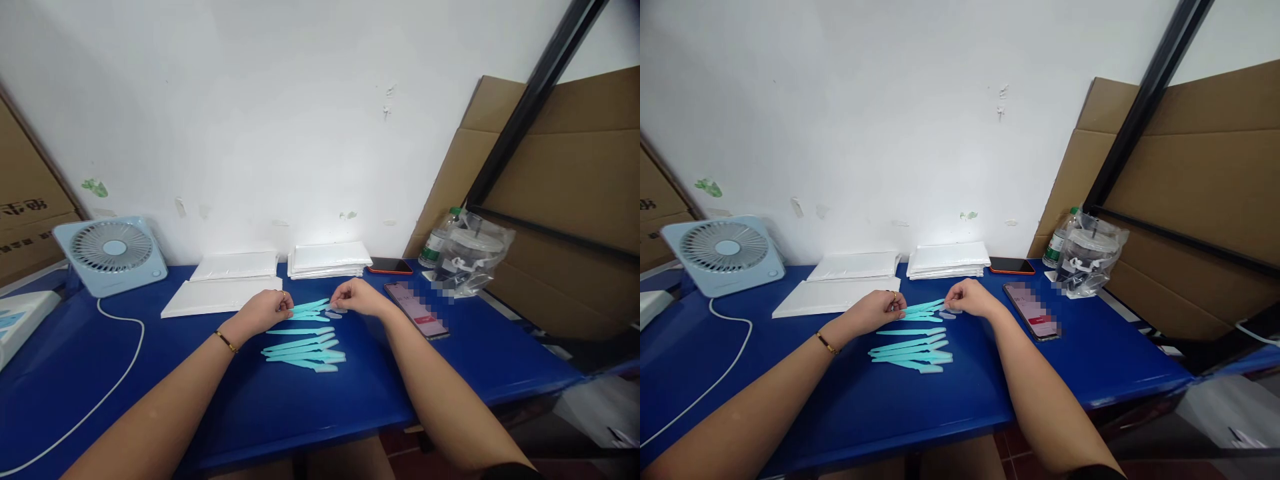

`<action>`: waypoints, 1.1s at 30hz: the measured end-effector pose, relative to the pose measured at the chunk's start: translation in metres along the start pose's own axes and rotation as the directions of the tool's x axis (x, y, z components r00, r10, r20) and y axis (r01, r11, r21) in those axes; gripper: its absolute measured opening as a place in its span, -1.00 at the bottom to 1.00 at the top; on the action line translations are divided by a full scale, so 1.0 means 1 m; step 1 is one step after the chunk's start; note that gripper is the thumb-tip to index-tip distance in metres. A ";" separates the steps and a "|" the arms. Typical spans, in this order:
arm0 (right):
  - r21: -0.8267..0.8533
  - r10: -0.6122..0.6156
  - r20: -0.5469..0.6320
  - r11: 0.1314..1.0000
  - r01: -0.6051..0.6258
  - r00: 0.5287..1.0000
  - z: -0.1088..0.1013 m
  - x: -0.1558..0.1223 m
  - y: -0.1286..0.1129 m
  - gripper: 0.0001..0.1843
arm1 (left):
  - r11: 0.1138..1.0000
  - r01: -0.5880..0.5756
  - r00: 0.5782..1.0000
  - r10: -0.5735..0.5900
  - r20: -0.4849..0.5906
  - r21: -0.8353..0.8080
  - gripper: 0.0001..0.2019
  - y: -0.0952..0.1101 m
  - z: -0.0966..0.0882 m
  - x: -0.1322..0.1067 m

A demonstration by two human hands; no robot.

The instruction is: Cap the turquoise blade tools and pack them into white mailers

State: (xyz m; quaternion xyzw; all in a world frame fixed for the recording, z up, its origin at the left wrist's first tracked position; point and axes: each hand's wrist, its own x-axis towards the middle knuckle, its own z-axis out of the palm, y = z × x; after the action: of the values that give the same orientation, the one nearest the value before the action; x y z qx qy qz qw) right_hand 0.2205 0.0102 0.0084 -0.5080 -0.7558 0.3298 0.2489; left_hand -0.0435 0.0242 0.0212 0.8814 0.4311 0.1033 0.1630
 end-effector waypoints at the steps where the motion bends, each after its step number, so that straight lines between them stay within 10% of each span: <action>1: -0.062 0.011 -0.030 0.998 -0.013 1.000 -0.004 -0.001 0.001 -0.76 | 1.000 -0.014 1.000 0.014 -0.023 0.006 -0.79 0.000 0.000 -0.001; 5: -0.224 -0.070 -0.086 0.973 0.049 0.994 -0.010 -0.005 -0.007 -0.80 | 0.990 -0.131 0.991 0.133 -0.026 0.046 -0.75 0.007 0.001 -0.007; 15: -0.220 -0.172 0.208 0.951 0.217 0.963 0.002 -0.009 -0.021 -0.74 | 0.993 -0.066 0.998 0.068 -0.010 0.099 -0.87 0.018 0.008 -0.007; 23: -0.288 -0.020 -0.036 0.958 0.009 0.999 -0.016 -0.009 -0.007 -0.81 | 0.996 0.017 0.998 -0.011 -0.064 0.093 -0.74 0.011 -0.001 -0.008; 33: -0.203 -0.120 0.227 0.965 0.168 0.966 -0.004 -0.014 -0.024 -0.69 | 0.998 0.041 0.975 -0.031 0.220 -0.040 -0.85 0.043 0.007 -0.018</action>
State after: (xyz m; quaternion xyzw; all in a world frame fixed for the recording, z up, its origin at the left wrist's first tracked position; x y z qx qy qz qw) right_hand 0.2140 -0.0082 0.0285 -0.4375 -0.8451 0.2775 0.1321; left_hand -0.0208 -0.0165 0.0306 0.8757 0.4240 0.0121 0.2306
